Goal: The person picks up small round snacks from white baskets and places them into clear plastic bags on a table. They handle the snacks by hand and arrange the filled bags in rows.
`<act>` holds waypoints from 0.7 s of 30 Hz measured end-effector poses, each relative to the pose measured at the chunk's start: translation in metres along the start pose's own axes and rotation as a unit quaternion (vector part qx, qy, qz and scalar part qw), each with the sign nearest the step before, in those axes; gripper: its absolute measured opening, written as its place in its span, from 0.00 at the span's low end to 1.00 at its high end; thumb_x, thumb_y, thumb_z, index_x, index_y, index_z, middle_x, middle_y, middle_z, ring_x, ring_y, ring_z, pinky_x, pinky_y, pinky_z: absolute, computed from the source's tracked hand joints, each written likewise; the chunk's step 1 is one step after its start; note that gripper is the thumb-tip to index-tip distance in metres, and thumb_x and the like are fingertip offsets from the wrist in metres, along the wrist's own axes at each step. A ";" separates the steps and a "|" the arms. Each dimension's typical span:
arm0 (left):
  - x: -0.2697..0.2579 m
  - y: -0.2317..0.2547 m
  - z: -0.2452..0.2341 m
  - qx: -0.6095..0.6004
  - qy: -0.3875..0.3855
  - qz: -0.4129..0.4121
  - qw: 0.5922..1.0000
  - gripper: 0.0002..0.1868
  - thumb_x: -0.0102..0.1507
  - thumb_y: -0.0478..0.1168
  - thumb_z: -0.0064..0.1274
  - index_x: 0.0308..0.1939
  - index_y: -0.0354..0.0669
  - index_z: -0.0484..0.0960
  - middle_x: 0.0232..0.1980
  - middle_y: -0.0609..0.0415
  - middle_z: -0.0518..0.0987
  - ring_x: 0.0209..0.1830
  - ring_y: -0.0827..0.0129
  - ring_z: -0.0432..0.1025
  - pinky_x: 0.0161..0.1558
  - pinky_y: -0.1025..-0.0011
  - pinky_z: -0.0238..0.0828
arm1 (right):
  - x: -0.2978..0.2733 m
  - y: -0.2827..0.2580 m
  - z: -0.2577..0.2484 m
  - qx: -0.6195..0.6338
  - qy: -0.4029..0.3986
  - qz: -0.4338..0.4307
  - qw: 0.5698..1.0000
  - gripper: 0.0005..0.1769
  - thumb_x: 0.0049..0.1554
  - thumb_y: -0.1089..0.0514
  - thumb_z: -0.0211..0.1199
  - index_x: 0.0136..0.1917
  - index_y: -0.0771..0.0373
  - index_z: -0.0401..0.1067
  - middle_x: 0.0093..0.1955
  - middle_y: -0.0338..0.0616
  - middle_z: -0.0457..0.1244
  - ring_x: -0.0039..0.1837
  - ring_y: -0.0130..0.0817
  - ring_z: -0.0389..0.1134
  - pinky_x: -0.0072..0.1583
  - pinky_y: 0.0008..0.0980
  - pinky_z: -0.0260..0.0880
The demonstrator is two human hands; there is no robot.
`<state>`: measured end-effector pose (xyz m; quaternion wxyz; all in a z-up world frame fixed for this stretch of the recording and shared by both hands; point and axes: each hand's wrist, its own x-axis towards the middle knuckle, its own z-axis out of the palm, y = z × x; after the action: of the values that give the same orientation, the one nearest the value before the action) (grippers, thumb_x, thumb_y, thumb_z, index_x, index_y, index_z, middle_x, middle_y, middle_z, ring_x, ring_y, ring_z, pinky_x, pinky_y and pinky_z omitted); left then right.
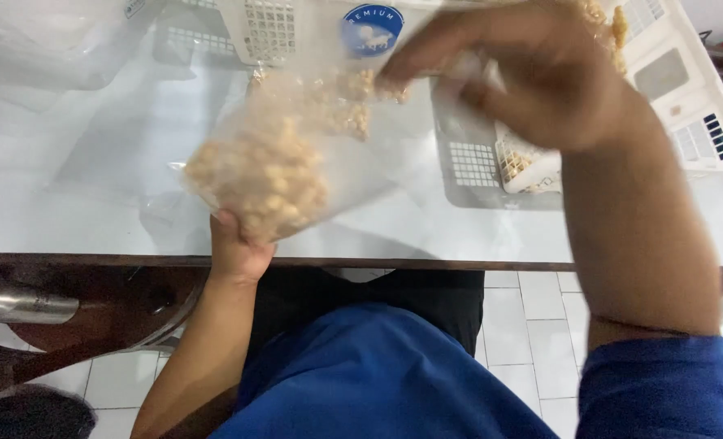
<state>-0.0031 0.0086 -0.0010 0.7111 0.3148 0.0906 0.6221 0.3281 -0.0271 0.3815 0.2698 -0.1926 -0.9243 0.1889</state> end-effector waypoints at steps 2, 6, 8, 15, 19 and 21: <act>0.002 -0.001 -0.004 -0.022 0.001 -0.003 1.000 0.52 0.67 0.71 0.77 0.86 0.50 0.77 0.79 0.54 0.85 0.84 0.55 0.77 0.84 0.45 0.78 | -0.029 0.073 0.011 0.012 0.108 0.000 0.994 0.13 0.86 0.67 0.53 0.73 0.81 0.73 0.70 0.71 0.72 0.73 0.60 0.79 0.78 0.52 0.85; 0.005 0.010 0.022 -0.036 -0.025 0.018 0.999 0.54 0.72 0.75 0.70 0.92 0.51 0.70 0.90 0.51 0.75 0.95 0.51 0.66 0.96 0.35 0.59 | -0.050 0.167 0.056 -0.109 0.188 0.211 0.953 0.20 0.71 0.82 0.59 0.62 0.63 0.83 0.62 0.49 0.76 0.61 0.37 0.77 0.62 0.38 0.82; 0.002 -0.002 -0.003 -0.055 0.018 0.000 0.998 0.54 0.69 0.73 0.71 0.90 0.50 0.73 0.85 0.52 0.80 0.90 0.54 0.70 0.91 0.41 0.65 | -0.068 0.208 0.087 -0.143 0.142 0.269 0.942 0.18 0.70 0.75 0.65 0.71 0.66 0.80 0.75 0.57 0.70 0.74 0.52 0.70 0.73 0.55 0.71; -0.004 0.001 -0.003 -0.022 -0.004 0.004 1.000 0.47 0.74 0.72 0.67 0.88 0.50 0.75 0.84 0.54 0.81 0.90 0.54 0.71 0.91 0.42 0.68 | -0.133 0.282 0.157 -0.299 -0.022 0.412 0.860 0.52 0.62 0.61 0.69 0.96 0.58 0.56 0.96 0.57 0.54 0.84 0.76 0.61 0.76 0.74 0.66; 0.003 0.029 0.058 -0.011 0.056 -0.020 0.998 0.27 0.69 0.77 0.63 0.57 0.69 0.91 0.60 0.65 0.94 0.68 0.65 0.86 0.79 0.56 0.83 | -0.123 0.212 0.167 -0.444 -0.062 0.405 0.796 0.41 0.49 0.67 0.81 0.76 0.59 0.83 0.76 0.44 0.68 0.71 0.52 0.71 0.68 0.55 0.74; 0.005 0.030 0.060 0.002 0.015 -0.002 1.000 0.26 0.72 0.75 0.62 0.58 0.66 0.91 0.60 0.62 0.94 0.68 0.64 0.86 0.80 0.52 0.83 | -0.132 0.197 0.179 -0.389 -0.019 0.359 0.848 0.29 0.52 0.46 0.86 0.65 0.56 0.86 0.63 0.44 0.70 0.68 0.52 0.71 0.69 0.56 0.67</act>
<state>0.0043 -0.0061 0.0643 0.7099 0.3072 0.1031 0.6253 0.3790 0.0374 0.0961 0.0691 -0.5965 -0.7935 -0.0988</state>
